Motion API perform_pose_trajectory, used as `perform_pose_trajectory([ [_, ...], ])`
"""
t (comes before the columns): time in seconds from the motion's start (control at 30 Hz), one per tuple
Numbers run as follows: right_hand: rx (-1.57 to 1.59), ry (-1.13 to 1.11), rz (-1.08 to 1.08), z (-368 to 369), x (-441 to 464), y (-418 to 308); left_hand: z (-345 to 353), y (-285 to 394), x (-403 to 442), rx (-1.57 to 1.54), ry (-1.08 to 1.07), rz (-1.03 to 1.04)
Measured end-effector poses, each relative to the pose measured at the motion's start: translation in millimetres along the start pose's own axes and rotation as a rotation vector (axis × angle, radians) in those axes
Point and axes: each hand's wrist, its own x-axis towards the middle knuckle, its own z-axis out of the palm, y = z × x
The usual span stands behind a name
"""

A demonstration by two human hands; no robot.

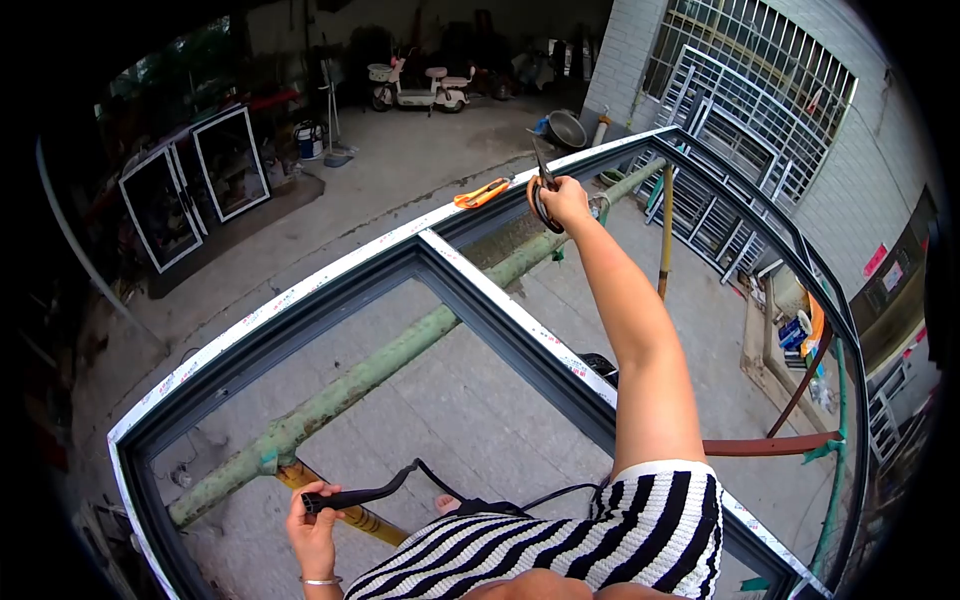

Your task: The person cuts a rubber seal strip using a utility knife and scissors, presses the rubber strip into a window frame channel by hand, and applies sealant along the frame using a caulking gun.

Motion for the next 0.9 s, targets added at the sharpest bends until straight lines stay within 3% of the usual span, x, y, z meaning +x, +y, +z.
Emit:
perform_pose_trajectory([
  [0.13, 0.052, -0.072, 0.179, -4.5, -5.4, 28.4, 1.4, 2.9, 1.1, 0.021, -0.012, 0.002],
  [0.17, 0.072, -0.098, 0.235, 20.7, 18.7, 71.4, 1.4, 2.3, 1.2, 0.023, -0.001, -0.006],
  [0.23, 0.413, -0.109, 0.428, 50.9, 27.9, 105.7, 2.1, -0.2, 1.9, 0.026, 0.01, -0.025],
  [0.37, 0.548, -0.025, 0.663, 58.1, 6.8, 70.5, 5.0, 0.9, 9.1, 0.069, -0.032, -0.011],
  [0.53, 0.514, -0.164, 0.607, 80.6, 6.0, 76.3, 7.9, 3.0, 8.5, 0.057, -0.002, 0.0],
  [0.67, 0.488, -0.016, 0.581, 102.3, -3.1, 79.4, 5.8, -1.8, 4.8, 0.059, 0.034, -0.024],
  [0.77, 0.239, 0.084, 0.573, 97.9, -14.9, 67.6, 6.1, -1.8, 5.8, 0.058, 0.04, -0.023],
  [0.9, 0.212, -0.043, 0.547, 96.2, -16.9, 54.7, 6.5, -1.7, 7.8, 0.074, 0.032, -0.016],
])
